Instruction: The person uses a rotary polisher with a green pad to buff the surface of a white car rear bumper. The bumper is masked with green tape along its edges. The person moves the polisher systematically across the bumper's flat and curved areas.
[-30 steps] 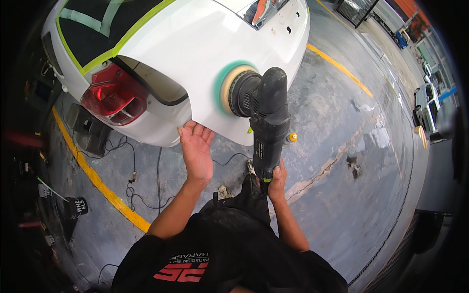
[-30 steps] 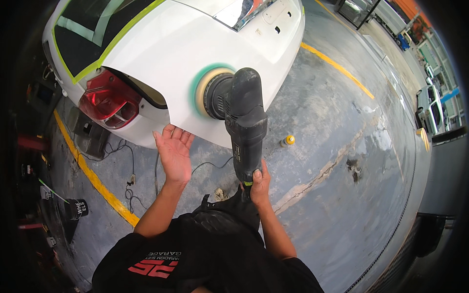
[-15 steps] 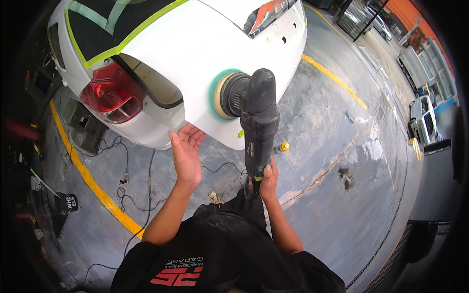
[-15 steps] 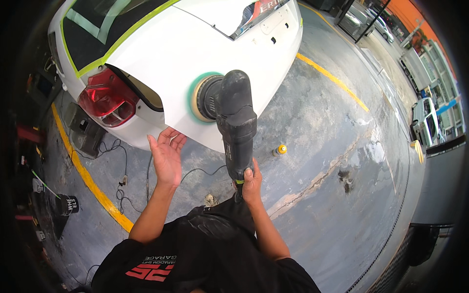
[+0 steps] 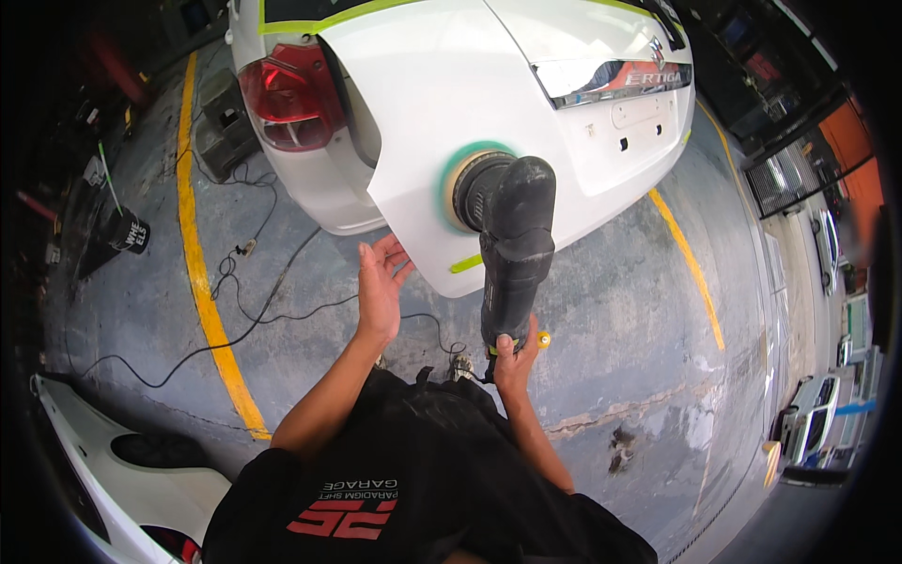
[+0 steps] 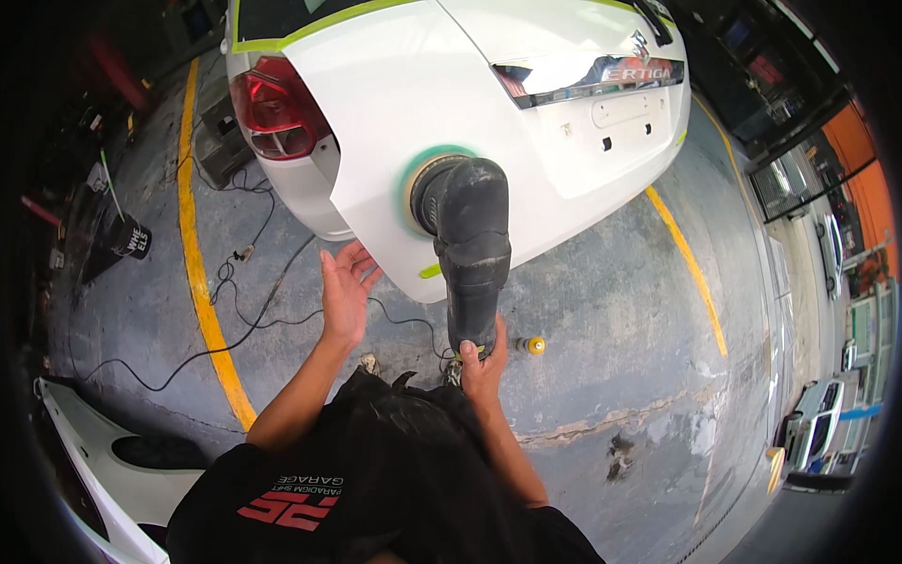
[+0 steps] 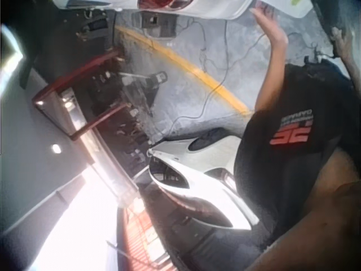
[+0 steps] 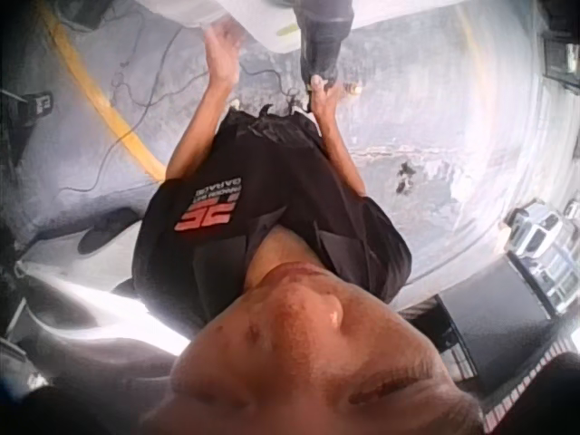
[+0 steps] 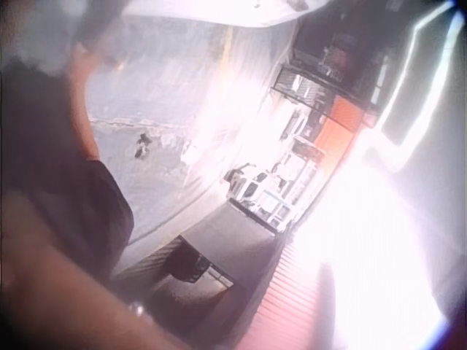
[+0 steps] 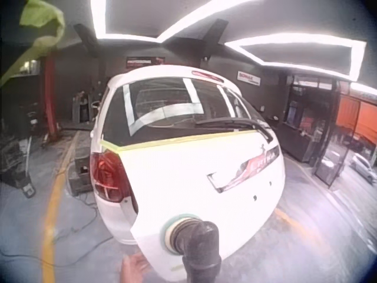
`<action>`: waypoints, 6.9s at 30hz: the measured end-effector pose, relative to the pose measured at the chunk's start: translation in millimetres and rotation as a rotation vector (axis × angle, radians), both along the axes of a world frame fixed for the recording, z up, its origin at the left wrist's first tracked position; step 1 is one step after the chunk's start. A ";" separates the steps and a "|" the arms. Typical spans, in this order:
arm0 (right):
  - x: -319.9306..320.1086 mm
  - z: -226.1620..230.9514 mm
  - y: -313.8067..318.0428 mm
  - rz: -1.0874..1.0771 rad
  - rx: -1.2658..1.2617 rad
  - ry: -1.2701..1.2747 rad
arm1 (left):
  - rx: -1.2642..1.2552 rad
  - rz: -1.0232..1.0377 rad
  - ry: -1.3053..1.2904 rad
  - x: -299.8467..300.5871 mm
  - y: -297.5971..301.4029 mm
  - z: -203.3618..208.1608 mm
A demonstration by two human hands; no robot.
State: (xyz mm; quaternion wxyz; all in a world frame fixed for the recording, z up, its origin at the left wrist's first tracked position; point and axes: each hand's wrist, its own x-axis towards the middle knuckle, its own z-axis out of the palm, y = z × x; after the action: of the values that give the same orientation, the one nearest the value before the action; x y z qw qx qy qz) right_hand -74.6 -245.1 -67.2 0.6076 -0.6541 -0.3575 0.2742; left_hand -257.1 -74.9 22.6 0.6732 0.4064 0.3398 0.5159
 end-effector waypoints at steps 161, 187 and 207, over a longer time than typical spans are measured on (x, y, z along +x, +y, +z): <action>-8.2 7.6 13.7 0.483 0.303 -0.405 | 0.134 -0.255 0.189 6.8 -77.0 29.4; 144.8 -96.9 -111.7 0.718 0.125 -0.456 | -0.095 -0.363 0.211 117.2 -209.0 -101.9; 247.3 -130.6 -93.1 0.747 0.056 -0.434 | 0.111 -0.368 0.427 217.8 -205.9 -168.7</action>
State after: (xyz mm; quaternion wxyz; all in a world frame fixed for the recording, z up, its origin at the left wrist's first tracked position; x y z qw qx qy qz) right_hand 172.7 -338.2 -197.8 0.3948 -0.5054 -0.6966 0.3216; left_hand -39.2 -280.8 -146.1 0.6455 0.5968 0.3657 0.3056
